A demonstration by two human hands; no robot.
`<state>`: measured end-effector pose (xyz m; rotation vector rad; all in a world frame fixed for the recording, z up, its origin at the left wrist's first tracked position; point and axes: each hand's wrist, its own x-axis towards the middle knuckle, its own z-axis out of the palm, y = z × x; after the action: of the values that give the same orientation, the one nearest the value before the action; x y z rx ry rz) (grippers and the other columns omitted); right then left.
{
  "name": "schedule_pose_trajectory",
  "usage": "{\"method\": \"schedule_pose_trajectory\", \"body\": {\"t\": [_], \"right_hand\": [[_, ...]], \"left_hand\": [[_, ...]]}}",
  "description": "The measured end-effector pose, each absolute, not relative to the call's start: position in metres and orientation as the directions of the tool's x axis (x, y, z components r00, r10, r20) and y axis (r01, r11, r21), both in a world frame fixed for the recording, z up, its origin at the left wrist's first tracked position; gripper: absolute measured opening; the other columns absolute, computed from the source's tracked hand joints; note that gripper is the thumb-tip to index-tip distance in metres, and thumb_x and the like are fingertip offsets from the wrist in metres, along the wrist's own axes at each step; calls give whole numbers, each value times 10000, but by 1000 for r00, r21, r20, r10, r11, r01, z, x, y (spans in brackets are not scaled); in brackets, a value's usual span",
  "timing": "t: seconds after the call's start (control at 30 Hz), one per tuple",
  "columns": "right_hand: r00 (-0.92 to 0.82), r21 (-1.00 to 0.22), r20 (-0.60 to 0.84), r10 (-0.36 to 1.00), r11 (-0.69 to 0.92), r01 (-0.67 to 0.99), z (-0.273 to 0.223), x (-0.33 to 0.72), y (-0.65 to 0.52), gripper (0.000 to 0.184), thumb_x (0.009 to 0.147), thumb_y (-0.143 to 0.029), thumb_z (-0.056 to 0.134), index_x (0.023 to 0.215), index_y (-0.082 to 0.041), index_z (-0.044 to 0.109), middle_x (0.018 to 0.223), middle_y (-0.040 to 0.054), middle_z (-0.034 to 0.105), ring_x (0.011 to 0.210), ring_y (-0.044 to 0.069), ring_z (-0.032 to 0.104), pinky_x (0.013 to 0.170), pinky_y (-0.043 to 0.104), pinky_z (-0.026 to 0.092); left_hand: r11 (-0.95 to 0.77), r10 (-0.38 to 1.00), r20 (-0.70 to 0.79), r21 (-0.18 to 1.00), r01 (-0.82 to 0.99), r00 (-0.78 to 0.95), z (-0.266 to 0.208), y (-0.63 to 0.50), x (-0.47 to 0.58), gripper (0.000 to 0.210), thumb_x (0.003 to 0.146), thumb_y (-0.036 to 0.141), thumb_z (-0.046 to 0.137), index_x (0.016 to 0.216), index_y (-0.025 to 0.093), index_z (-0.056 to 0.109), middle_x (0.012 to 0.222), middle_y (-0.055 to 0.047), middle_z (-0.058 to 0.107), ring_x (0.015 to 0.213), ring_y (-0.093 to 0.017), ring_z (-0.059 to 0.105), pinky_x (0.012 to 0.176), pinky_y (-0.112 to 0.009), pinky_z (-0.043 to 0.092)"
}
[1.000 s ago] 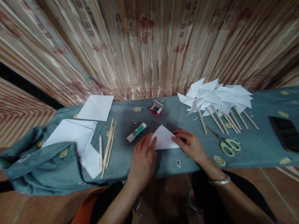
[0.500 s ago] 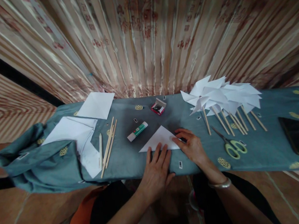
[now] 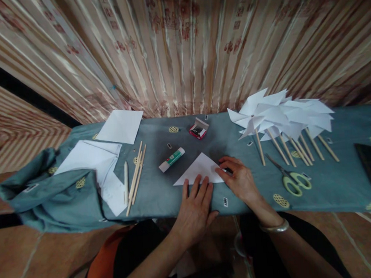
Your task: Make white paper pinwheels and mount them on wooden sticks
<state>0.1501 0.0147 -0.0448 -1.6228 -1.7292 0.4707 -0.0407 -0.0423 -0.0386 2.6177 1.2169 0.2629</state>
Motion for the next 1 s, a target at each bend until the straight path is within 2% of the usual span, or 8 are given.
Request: {"method": "schedule_pose_trajectory", "body": {"t": [0.4, 0.53, 0.7, 0.8, 1.0], "right_hand": [[17, -634, 268, 963, 163, 756, -44, 147, 12, 177, 870, -319, 546, 782, -216, 659, 1029, 110, 686, 1001, 270, 613, 923, 424, 470], [-6, -587, 284, 959, 179, 789, -43, 147, 10, 219, 896, -342, 513, 962, -204, 669, 1086, 123, 676, 1043, 292, 598, 954, 453, 454], [-49, -527, 296, 954, 206, 825, -43, 149, 1, 422, 874, -410, 570, 1225, -176, 575, 1213, 148, 626, 1132, 320, 559, 991, 480, 437], [-66, -502, 280, 958, 205, 841, -45, 147, -7, 488, 862, -392, 586, 1276, -137, 536, 1277, 177, 585, 1173, 335, 525, 1001, 491, 429], [-37, -486, 264, 964, 166, 858, -46, 140, -12, 492, 850, -373, 574, 1277, -130, 537, 1315, 191, 555, 1181, 352, 499, 969, 513, 423]], "left_hand": [[-622, 772, 57, 271, 735, 633, -41, -43, -40, 701, 909, 529, 448, 1456, 111, 312, 1511, -172, 381, 1434, -370, 228, 1129, -640, 157], [-626, 772, 64, 249, 739, 632, -41, -43, -39, 706, 905, 538, 447, 1455, 113, 318, 1501, -179, 395, 1434, -370, 228, 1123, -650, 165], [-629, 772, 75, 223, 744, 631, -40, -43, -39, 679, 897, 524, 472, 1423, 107, 370, 1490, -182, 410, 1440, -357, 217, 1126, -642, 183], [-635, 769, 85, 208, 744, 633, -40, -44, -39, 648, 902, 503, 471, 1393, 86, 404, 1492, -186, 406, 1437, -358, 224, 1128, -636, 183], [-646, 763, 107, 166, 745, 637, -44, -43, -38, 636, 884, 455, 519, 1382, 76, 406, 1487, -210, 402, 1433, -363, 234, 1113, -649, 196]]}}
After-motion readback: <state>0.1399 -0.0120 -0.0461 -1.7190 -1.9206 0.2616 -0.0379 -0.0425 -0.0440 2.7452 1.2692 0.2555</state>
